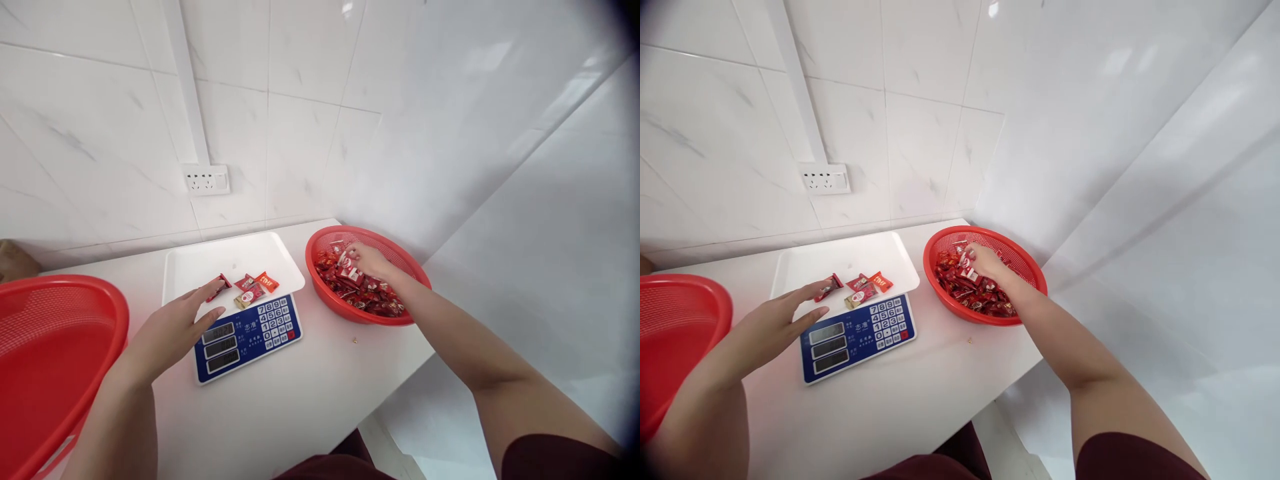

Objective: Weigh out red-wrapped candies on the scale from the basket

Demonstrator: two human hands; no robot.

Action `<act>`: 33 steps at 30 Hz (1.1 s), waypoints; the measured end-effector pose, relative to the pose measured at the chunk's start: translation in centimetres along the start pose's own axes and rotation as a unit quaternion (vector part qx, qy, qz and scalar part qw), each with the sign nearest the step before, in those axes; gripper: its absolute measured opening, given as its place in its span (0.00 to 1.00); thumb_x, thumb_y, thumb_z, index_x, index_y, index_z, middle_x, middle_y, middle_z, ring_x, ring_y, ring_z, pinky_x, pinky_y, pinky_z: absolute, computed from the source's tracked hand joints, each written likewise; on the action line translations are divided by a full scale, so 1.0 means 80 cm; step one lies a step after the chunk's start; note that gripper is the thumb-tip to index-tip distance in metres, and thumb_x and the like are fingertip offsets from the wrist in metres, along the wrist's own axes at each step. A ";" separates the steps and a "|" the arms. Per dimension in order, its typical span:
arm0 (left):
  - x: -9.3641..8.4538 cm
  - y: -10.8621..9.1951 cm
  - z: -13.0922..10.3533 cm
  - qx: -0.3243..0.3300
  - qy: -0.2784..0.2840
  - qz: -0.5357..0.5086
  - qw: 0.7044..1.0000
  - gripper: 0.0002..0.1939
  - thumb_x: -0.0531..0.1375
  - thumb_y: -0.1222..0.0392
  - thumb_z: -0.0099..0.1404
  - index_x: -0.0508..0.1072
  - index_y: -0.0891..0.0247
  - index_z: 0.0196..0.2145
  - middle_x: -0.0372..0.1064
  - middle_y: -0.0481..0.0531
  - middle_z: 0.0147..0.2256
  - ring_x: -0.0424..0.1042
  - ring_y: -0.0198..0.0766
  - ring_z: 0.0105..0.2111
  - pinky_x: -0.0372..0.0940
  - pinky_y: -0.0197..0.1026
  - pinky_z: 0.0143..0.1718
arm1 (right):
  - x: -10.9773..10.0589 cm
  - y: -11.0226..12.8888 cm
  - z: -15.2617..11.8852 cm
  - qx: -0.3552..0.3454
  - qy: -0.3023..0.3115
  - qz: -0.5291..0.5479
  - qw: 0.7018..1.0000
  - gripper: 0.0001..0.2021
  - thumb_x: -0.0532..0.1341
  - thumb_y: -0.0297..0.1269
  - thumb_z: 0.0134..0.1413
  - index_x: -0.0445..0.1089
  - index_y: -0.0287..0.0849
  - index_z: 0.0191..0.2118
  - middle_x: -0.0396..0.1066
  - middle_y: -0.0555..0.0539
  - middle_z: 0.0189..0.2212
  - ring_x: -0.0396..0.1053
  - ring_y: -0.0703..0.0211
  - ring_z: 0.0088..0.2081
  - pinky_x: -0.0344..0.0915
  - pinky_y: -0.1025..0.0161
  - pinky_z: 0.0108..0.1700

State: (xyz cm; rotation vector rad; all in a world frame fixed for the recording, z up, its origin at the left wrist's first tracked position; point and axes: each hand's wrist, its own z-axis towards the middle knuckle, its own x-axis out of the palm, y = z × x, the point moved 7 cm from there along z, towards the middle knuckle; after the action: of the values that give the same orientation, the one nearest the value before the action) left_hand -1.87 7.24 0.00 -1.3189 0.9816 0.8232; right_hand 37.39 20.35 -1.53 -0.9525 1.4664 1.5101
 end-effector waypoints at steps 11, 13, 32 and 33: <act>-0.003 -0.011 -0.008 0.024 0.017 0.016 0.999 0.27 0.46 0.46 0.67 0.53 0.48 0.63 0.56 0.46 0.62 0.63 0.47 0.56 0.64 0.49 0.49 | -0.035 0.175 -0.050 -0.182 0.042 0.300 0.935 0.16 0.61 0.36 0.52 0.68 0.44 0.48 0.71 0.43 0.49 0.71 0.55 0.46 0.67 0.53 0.50; -0.003 -0.009 -0.010 0.027 0.014 0.024 0.999 0.26 0.46 0.46 0.67 0.56 0.50 0.61 0.57 0.48 0.61 0.64 0.48 0.56 0.65 0.50 0.49 | -0.014 0.197 -0.067 -0.203 0.092 0.248 0.943 0.17 0.59 0.36 0.55 0.67 0.45 0.51 0.69 0.43 0.52 0.70 0.54 0.48 0.67 0.52 0.51; 0.019 0.008 0.019 0.025 -0.042 0.009 0.999 0.27 0.53 0.51 0.65 0.57 0.56 0.60 0.55 0.57 0.61 0.62 0.49 0.57 0.64 0.49 0.51 | 0.108 0.265 -0.085 -0.316 0.144 0.041 0.937 0.20 0.58 0.27 0.55 0.66 0.43 0.54 0.65 0.42 0.52 0.66 0.53 0.52 0.62 0.59 0.53; 0.021 0.005 0.022 0.034 -0.043 0.006 0.998 0.27 0.52 0.51 0.65 0.56 0.57 0.60 0.53 0.57 0.61 0.61 0.48 0.58 0.64 0.48 0.51 | 0.109 0.270 -0.083 -0.323 0.135 0.053 0.935 0.21 0.57 0.24 0.54 0.66 0.43 0.54 0.65 0.42 0.52 0.66 0.54 0.52 0.61 0.59 0.53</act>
State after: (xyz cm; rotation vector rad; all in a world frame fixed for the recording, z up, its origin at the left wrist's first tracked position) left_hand -1.40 8.92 -1.76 -1.2117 0.9412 0.8418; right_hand 14.02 14.15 -1.42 -1.5351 1.2210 2.0668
